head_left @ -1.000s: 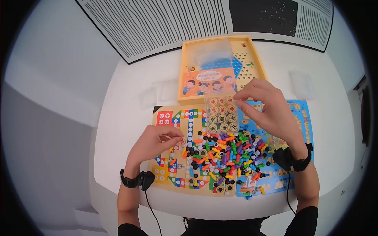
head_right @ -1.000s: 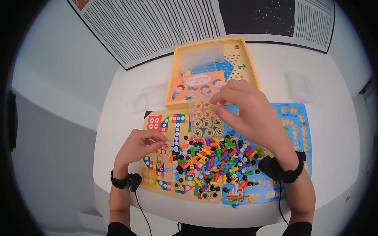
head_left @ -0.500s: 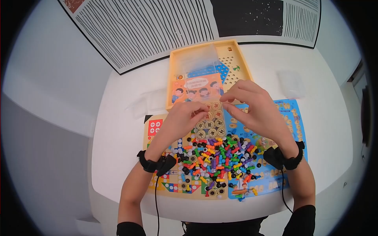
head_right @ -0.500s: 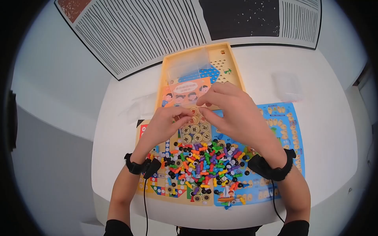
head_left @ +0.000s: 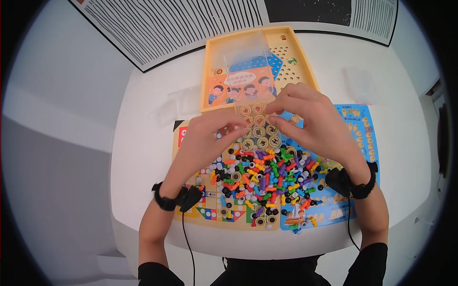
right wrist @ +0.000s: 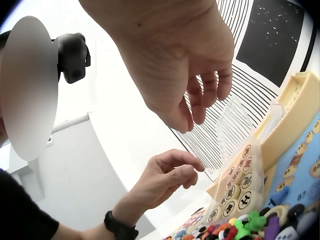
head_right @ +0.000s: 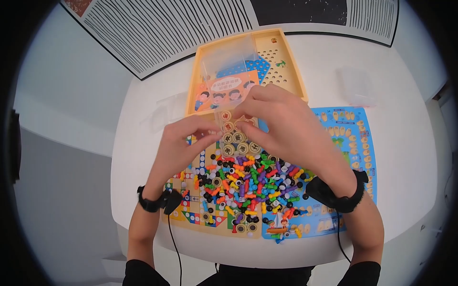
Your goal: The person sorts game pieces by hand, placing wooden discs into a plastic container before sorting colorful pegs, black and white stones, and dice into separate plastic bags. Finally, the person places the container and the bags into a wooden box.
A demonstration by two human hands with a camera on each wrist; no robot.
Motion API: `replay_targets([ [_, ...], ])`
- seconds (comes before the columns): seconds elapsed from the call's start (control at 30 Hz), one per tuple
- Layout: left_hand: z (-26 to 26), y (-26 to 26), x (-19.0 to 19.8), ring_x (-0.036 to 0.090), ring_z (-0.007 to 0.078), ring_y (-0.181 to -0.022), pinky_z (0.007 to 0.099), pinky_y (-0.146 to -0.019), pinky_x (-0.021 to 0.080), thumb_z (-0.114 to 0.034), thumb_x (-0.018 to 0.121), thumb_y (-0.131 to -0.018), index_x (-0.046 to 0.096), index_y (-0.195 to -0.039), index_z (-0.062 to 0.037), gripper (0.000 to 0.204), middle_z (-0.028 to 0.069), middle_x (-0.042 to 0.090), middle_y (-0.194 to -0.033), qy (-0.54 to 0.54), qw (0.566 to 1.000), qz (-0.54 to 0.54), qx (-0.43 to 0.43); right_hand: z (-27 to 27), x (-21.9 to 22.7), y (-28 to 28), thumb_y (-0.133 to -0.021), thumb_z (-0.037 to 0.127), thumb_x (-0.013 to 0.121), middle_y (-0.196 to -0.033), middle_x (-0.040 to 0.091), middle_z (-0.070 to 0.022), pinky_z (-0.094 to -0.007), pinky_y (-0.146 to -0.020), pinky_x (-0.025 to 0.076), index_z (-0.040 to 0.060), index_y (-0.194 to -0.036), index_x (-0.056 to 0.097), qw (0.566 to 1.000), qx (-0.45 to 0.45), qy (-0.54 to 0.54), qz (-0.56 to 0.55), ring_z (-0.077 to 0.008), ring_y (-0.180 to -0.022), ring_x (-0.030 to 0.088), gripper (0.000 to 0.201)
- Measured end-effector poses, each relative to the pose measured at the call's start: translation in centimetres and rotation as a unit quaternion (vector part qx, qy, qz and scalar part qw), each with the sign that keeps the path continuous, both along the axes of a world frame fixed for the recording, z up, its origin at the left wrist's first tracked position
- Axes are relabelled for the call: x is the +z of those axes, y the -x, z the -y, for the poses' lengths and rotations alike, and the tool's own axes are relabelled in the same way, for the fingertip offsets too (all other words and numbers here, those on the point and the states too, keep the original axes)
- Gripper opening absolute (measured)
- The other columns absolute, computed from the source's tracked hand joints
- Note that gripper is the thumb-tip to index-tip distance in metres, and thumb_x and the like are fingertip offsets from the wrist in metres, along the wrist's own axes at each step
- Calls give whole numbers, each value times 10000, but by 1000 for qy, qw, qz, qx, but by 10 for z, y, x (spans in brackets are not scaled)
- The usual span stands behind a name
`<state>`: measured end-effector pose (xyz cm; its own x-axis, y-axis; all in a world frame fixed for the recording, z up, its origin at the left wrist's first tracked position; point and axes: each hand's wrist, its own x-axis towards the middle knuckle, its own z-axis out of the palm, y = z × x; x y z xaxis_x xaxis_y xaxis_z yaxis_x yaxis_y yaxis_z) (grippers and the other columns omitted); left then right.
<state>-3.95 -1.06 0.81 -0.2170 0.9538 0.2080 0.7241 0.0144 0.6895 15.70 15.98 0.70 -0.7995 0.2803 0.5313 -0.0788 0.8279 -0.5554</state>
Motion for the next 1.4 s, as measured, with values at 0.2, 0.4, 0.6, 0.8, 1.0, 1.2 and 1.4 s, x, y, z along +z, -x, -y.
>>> replay_targets([
  [0.2,98,-9,6,717,201,-888,342,-761,585,-190,873,-837,764,-1023,-76,244,41,741,-1014,209,962,-50,-168,7,-3,-1,-910,157,746,-928,665,-93,-430,-782,547,50,-1002,727,999,53,-10,-6,-306,-928,673,142],
  [0.4,129,-34,-18,682,238,-988,368,-826,591,-211,805,-897,688,-1209,-120,345,41,629,-1111,266,941,-113,-176,28,14,-21,-911,193,751,-954,680,-109,-439,-761,573,44,-999,699,939,288,10,190,-324,-917,705,180],
  [0.6,131,-35,-26,679,249,-981,366,-825,589,-163,757,-925,682,-1177,-101,270,56,612,-1106,244,949,-134,-151,95,-15,-45,-895,167,734,-893,687,-88,-407,-700,594,54,-1166,656,829,364,-109,411,-281,-852,730,303],
  [0.8,122,-33,-32,712,249,-885,346,-750,605,-47,762,-867,683,-1139,-87,286,55,673,-1066,148,976,-116,-114,130,-31,-46,-793,91,736,-859,668,-94,-357,-542,566,38,-1010,671,887,280,-174,322,-215,-760,728,233],
  [1.0,106,-28,-21,746,144,-855,273,-733,614,-10,767,-908,720,-1094,-38,194,67,733,-978,219,973,65,17,130,-45,-44,-782,79,725,-856,622,-70,-328,-524,559,18,-881,681,908,262,-216,244,-200,-755,705,124],
  [1.2,96,-17,-23,741,127,-921,268,-797,616,-11,735,-970,699,-1127,20,163,80,754,-1029,153,965,178,116,127,-36,-42,-812,103,724,-899,630,-62,-316,-629,586,30,-966,665,920,257,-195,222,-197,-816,704,181],
  [1.4,118,-19,-39,702,88,-855,236,-749,564,-10,733,-973,697,-1170,-17,200,38,718,-969,42,963,222,147,142,-50,-30,-849,133,712,-954,619,-36,-320,-717,574,63,-1042,641,954,184,-168,164,-190,-880,689,217],
])
